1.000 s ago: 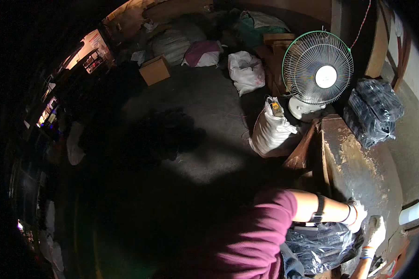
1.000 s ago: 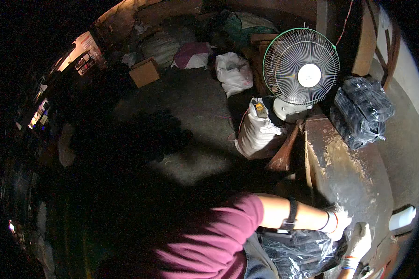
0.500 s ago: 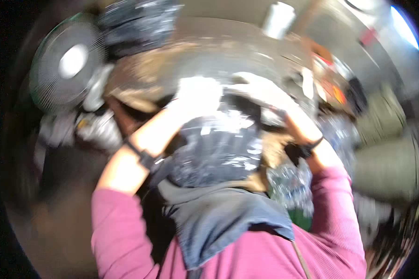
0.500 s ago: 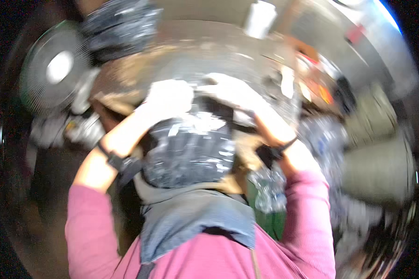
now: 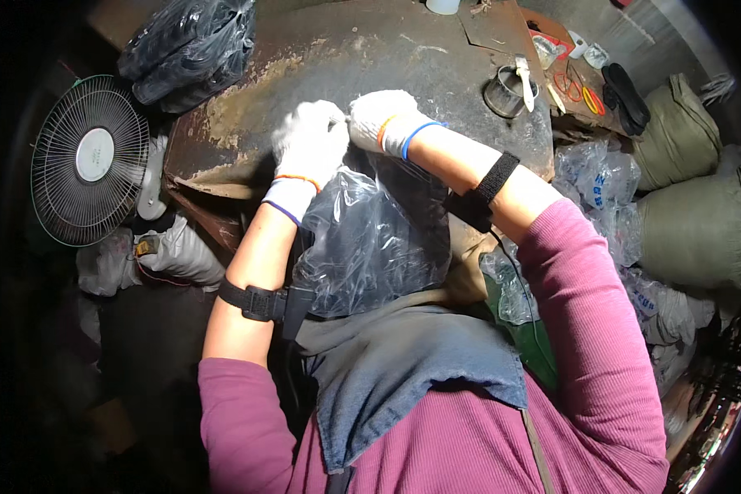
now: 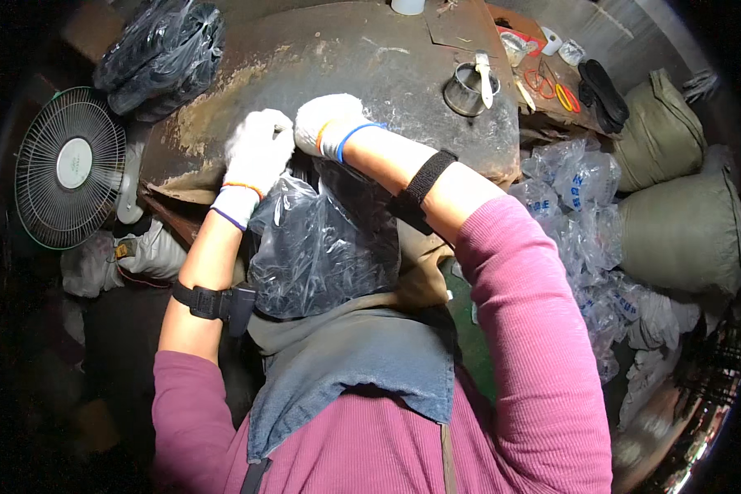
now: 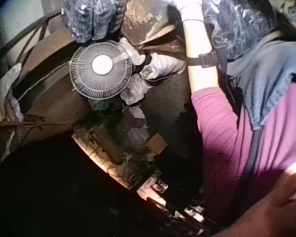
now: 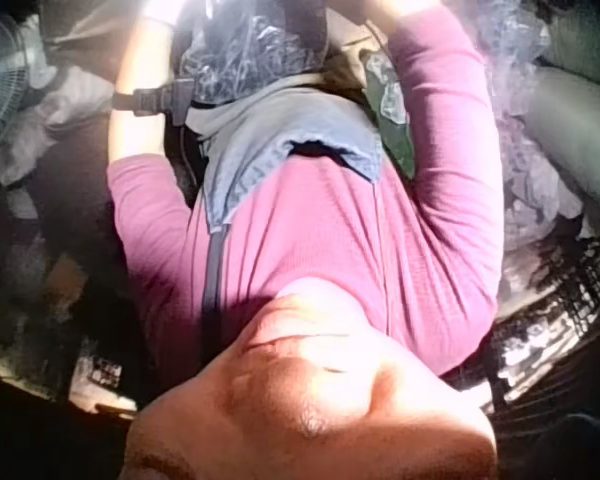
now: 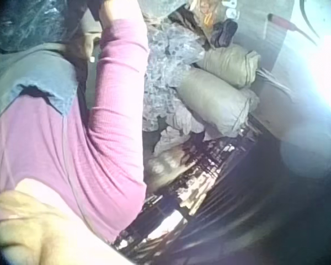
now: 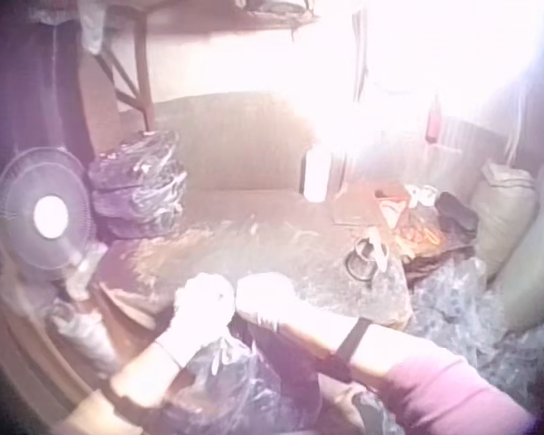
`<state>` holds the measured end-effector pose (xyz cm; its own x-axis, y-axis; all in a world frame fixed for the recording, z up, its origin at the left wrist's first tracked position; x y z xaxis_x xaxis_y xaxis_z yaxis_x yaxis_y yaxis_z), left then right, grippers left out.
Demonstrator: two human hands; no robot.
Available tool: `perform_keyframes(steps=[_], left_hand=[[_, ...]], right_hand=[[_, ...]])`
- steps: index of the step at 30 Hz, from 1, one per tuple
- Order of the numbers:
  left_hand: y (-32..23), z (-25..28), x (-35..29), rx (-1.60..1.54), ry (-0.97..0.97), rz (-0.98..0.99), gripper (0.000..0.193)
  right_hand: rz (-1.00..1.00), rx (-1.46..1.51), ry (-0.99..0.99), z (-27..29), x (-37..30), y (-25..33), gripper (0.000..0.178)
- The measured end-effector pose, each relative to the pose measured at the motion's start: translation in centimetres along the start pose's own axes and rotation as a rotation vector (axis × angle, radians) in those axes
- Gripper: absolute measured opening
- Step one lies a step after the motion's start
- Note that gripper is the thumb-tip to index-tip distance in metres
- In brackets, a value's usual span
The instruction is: Applying adhesive to the edges and bottom surface of shoe outsoles using a small brush.
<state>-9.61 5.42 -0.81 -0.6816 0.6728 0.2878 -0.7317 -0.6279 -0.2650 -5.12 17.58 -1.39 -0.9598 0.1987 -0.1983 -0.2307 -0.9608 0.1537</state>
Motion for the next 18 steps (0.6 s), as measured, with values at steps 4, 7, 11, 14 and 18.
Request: perform_keyframes(steps=[4,7,11,14,18], left_hand=[[3.8,-4.2,-0.7,-0.013,0.178,0.187,0.035],[4.9,-6.3,0.7,-0.047,0.306,0.205,0.034],[7.1,-8.1,0.2,0.152,0.322,-0.128,0.035],[7.7,-8.1,-1.0,0.12,0.209,-0.108,0.035],[9.0,-3.0,-3.1,-0.039,-0.006,-0.058,0.03]], right_hand=[[0.118,-0.138,-0.142,0.9,0.1,0.4,0.029],[0.122,-0.188,-0.155,-0.1,-1.4,-4.3,0.03],[0.095,0.137,-0.345,-3.9,-4.3,-10.9,0.036],[0.113,0.026,-0.53,-5.4,-6.3,-10.6,0.028],[-0.006,0.813,-0.569,-2.8,-8.7,-7.6,0.031]])
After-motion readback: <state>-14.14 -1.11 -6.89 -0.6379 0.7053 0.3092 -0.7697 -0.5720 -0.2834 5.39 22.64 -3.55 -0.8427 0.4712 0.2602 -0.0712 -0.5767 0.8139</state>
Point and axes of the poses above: each hand's wrist, its own x-axis towards the middle knuckle, its own z-axis out of the back of the hand, y = z × x, the point moved 4 cm from there along x, towards the middle knuckle, and after that the axes turned 2 degrees about x, right-handed, at the moved point
